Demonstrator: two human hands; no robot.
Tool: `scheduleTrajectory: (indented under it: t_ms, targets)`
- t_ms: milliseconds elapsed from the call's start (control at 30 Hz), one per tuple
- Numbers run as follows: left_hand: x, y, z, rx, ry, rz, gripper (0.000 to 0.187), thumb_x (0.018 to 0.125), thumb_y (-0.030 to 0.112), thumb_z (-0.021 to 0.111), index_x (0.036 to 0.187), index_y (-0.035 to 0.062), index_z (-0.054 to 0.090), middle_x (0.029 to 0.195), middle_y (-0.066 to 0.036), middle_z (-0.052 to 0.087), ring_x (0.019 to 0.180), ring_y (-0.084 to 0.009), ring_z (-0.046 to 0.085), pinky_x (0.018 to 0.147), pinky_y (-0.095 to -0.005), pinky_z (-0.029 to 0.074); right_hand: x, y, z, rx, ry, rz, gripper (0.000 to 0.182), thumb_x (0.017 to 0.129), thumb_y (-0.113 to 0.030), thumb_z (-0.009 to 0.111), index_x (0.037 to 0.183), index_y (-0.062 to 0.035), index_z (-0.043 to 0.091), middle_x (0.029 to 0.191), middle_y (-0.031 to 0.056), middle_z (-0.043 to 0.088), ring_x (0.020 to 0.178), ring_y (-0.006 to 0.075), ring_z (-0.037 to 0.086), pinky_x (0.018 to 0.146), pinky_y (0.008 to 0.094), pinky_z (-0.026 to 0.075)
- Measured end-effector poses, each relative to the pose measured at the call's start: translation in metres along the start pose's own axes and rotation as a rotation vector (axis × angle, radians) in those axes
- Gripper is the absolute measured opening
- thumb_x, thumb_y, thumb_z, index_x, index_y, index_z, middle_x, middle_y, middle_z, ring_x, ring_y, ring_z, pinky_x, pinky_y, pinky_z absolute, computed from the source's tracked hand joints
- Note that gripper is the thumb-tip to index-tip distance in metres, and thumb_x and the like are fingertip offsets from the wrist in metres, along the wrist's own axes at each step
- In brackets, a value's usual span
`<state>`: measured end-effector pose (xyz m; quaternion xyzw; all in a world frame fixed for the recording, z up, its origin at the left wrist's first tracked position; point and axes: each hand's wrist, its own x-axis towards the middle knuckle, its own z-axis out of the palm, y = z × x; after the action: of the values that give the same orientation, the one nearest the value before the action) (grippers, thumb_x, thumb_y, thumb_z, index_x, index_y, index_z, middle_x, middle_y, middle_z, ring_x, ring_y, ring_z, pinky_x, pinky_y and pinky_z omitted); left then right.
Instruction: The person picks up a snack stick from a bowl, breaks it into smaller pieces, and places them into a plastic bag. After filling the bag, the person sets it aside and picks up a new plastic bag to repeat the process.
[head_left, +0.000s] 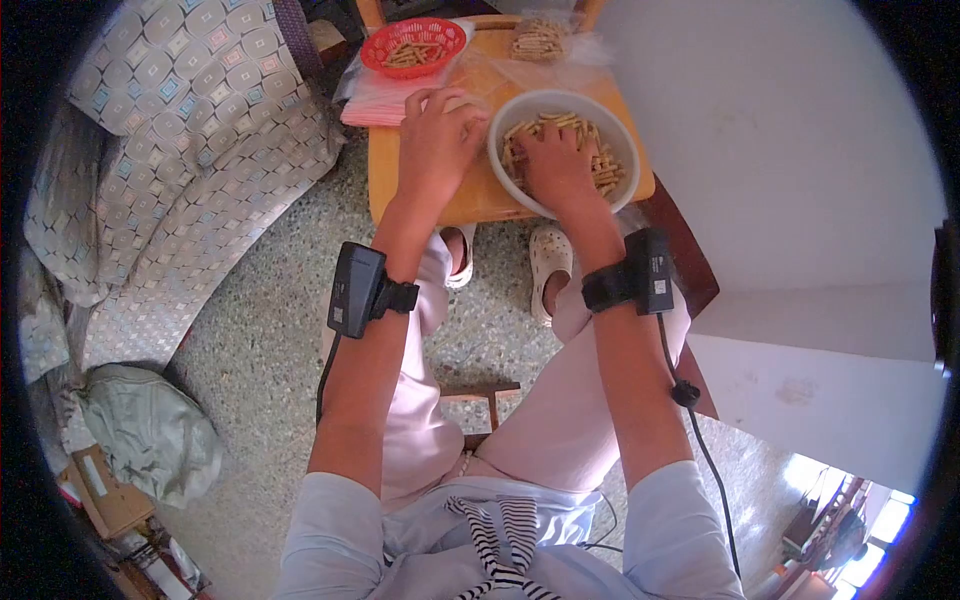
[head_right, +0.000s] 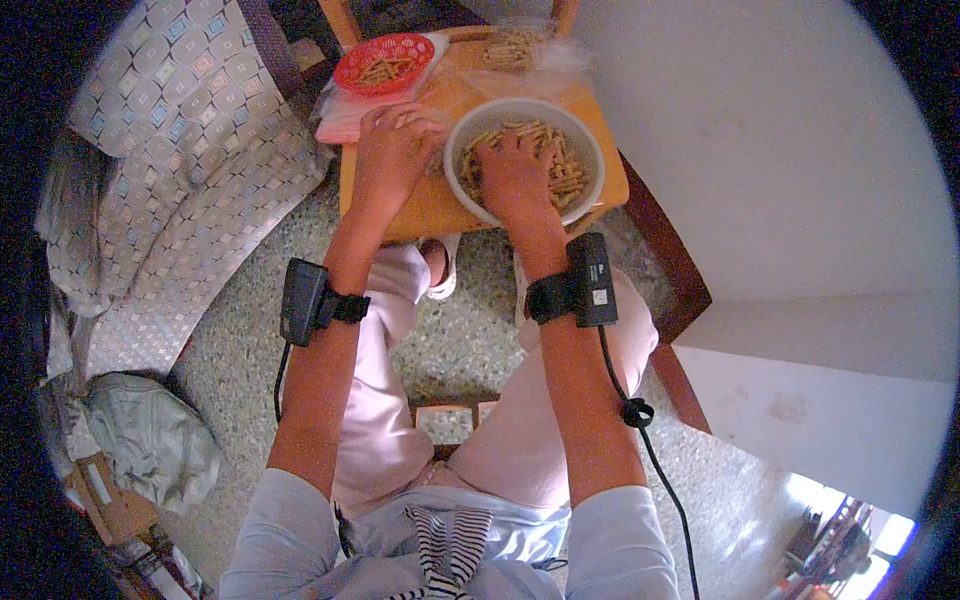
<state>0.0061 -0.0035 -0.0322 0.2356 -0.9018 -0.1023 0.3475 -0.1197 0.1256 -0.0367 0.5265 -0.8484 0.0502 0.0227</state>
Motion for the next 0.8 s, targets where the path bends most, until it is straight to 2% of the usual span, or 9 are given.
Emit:
scheduleTrajectory:
  t_ms: [67,100,167,300,400,467,600,667,800]
  targets:
    - [0.000,0.000,0.002,-0.003,0.019,0.018,0.017,0.083,0.024,0.067,0.097,0.0169,0.073,0.110,-0.008,0.065,0.116,-0.0276,0.051,0.103,-0.0436,0.034,0.000,0.000,0.004,-0.039,0.079,-0.034,0.029,0.090,-0.021,0.053,0.118,-0.0200,0.062,0.117,0.0136,0.055,0.117,0.0352,0.050,0.099,0.0620,0.033]
    - [0.000,-0.001,0.003,-0.003,0.019,0.018,0.017,0.083,0.024,0.067,0.097,0.0169,0.073,0.110,-0.008,0.065,0.116,-0.0276,0.051,0.103,-0.0436,0.034,0.000,0.000,0.001,-0.039,0.079,-0.034,0.029,0.090,-0.021,0.053,0.118,-0.0200,0.062,0.117,0.0136,0.055,0.117,0.0352,0.050,0.099,0.0620,0.033]
    - [0.000,-0.002,0.003,-0.004,0.001,0.012,0.019,0.081,0.019,0.067,0.099,0.0182,0.073,0.117,-0.008,0.061,0.118,-0.0340,0.046,0.097,-0.0447,0.042,0.004,0.000,-0.006,-0.112,0.122,-0.028,0.026,0.088,-0.023,0.057,0.113,-0.0187,0.063,0.114,0.0114,0.058,0.111,0.0328,0.054,0.095,0.0568,0.038]
    - [0.003,-0.001,0.003,-0.072,0.030,0.053,0.022,0.079,0.022,0.070,0.101,0.0173,0.072,0.118,-0.008,0.061,0.118,-0.0347,0.046,0.100,-0.0442,0.040,0.010,0.004,-0.022,0.085,0.218,0.015,0.025,0.088,-0.028,0.058,0.107,-0.0137,0.065,0.111,0.0123,0.061,0.104,0.0342,0.059,0.092,0.0584,0.040]
    - [0.004,0.006,-0.001,-0.097,0.029,0.073,0.026,0.078,0.023,0.072,0.103,0.0164,0.072,0.119,-0.009,0.061,0.118,-0.0350,0.045,0.103,-0.0441,0.037,0.010,0.010,-0.029,0.206,0.250,0.013,0.025,0.086,-0.031,0.060,0.104,-0.0135,0.064,0.104,0.0092,0.064,0.098,0.0314,0.062,0.087,0.0527,0.042]
    - [0.005,0.012,-0.006,-0.118,0.062,0.108,0.031,0.082,0.032,0.069,0.108,0.0156,0.071,0.118,-0.010,0.062,0.119,-0.0310,0.049,0.104,-0.0445,0.034,0.011,0.011,-0.032,0.277,0.269,-0.018,0.023,0.086,-0.030,0.061,0.101,-0.0133,0.064,0.099,0.0079,0.065,0.098,0.0291,0.062,0.088,0.0515,0.041]
    - [0.009,0.018,-0.010,-0.175,0.045,0.126,0.030,0.080,0.028,0.072,0.106,0.0143,0.071,0.120,-0.008,0.061,0.119,-0.0311,0.048,0.103,-0.0443,0.035,0.006,0.008,-0.041,0.331,0.344,-0.082,0.020,0.086,-0.027,0.062,0.099,-0.0114,0.063,0.094,0.0089,0.067,0.095,0.0306,0.063,0.084,0.0498,0.045]
    - [0.011,0.022,-0.011,-0.194,0.076,0.135,0.027,0.078,0.024,0.074,0.102,0.0138,0.070,0.118,-0.006,0.061,0.119,-0.0310,0.047,0.102,-0.0435,0.036,0.005,0.005,-0.045,0.545,0.371,-0.108,0.018,0.087,-0.022,0.062,0.098,-0.0091,0.062,0.093,0.0116,0.068,0.088,0.0341,0.065,0.077,0.0479,0.049]
    - [0.011,0.025,-0.013,-0.207,0.091,0.118,0.025,0.077,0.023,0.074,0.100,0.0130,0.070,0.118,-0.005,0.061,0.118,-0.0305,0.048,0.102,-0.0432,0.036,0.005,0.005,-0.046,0.599,0.394,-0.146,0.016,0.088,-0.021,0.062,0.099,-0.0084,0.061,0.091,0.0133,0.069,0.081,0.0361,0.066,0.072,0.0458,0.051]
